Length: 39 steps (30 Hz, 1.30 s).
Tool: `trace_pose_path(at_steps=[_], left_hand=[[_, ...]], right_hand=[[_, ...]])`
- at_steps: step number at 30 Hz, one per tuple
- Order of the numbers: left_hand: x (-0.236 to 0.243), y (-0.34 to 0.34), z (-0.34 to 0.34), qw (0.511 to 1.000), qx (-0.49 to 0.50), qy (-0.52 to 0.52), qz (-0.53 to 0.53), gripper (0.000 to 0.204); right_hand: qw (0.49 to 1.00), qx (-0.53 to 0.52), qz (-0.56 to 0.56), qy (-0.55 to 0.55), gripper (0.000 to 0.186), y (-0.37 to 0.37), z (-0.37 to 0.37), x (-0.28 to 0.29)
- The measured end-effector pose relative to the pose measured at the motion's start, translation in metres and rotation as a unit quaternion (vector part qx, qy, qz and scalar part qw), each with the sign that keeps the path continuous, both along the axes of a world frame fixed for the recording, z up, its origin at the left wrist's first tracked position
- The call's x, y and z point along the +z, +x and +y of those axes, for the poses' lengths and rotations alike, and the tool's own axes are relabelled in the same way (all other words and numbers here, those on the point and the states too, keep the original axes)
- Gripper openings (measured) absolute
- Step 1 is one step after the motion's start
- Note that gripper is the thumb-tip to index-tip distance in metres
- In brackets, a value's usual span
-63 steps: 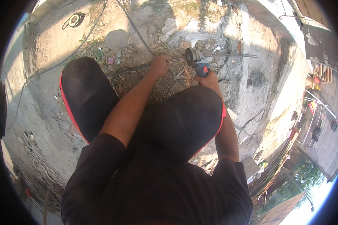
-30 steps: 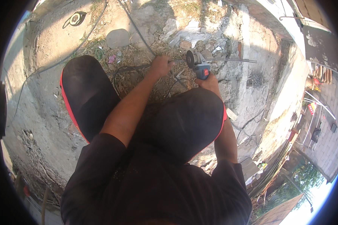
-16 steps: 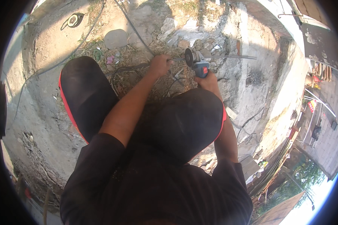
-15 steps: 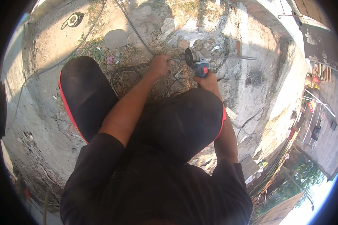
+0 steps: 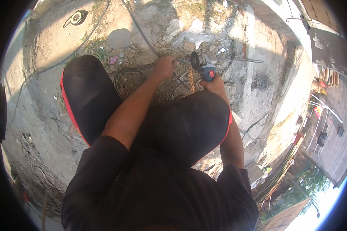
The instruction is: The person plugs in a power cable and uses an angle grinder to cut a metal bar held on the ground.
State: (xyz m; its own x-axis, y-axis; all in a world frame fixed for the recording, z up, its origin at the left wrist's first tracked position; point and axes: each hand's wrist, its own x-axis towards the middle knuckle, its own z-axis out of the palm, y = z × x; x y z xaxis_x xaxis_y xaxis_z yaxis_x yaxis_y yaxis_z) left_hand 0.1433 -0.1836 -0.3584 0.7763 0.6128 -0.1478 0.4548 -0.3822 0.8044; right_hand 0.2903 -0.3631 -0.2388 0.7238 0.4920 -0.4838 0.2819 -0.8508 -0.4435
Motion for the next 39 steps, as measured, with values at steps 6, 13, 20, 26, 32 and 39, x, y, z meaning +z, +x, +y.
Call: trace_pose_path(at_steps=[6, 13, 20, 26, 32, 39], left_hand=[[0.009, 0.005, 0.005, 0.999, -0.007, -0.031, 0.020, 0.021], [0.004, 0.003, 0.007, 1.000, -0.014, -0.017, 0.010, 0.021], [0.011, 0.002, 0.005, 0.999, -0.026, -0.015, 0.028, 0.022], [0.012, 0.002, 0.006, 0.999, -0.030, -0.016, 0.037, 0.023], [0.015, 0.002, 0.008, 0.998, -0.025, -0.035, 0.045, 0.021], [0.016, 0.000, 0.006, 0.998, -0.038, -0.020, 0.042, 0.024]], right_hand=[[1.000, 0.008, 0.003, -0.012, 0.047, 0.004, -0.008, -0.004], [1.000, -0.017, -0.014, 0.005, 0.048, -0.007, 0.011, 0.012], [0.999, -0.021, 0.024, -0.002, 0.050, -0.007, 0.019, 0.024], [1.000, 0.013, -0.013, -0.001, 0.047, -0.005, 0.009, 0.015], [1.000, 0.008, -0.017, 0.000, 0.052, -0.004, -0.001, 0.007], [1.000, -0.018, -0.007, 0.003, 0.050, -0.007, 0.012, 0.015]])
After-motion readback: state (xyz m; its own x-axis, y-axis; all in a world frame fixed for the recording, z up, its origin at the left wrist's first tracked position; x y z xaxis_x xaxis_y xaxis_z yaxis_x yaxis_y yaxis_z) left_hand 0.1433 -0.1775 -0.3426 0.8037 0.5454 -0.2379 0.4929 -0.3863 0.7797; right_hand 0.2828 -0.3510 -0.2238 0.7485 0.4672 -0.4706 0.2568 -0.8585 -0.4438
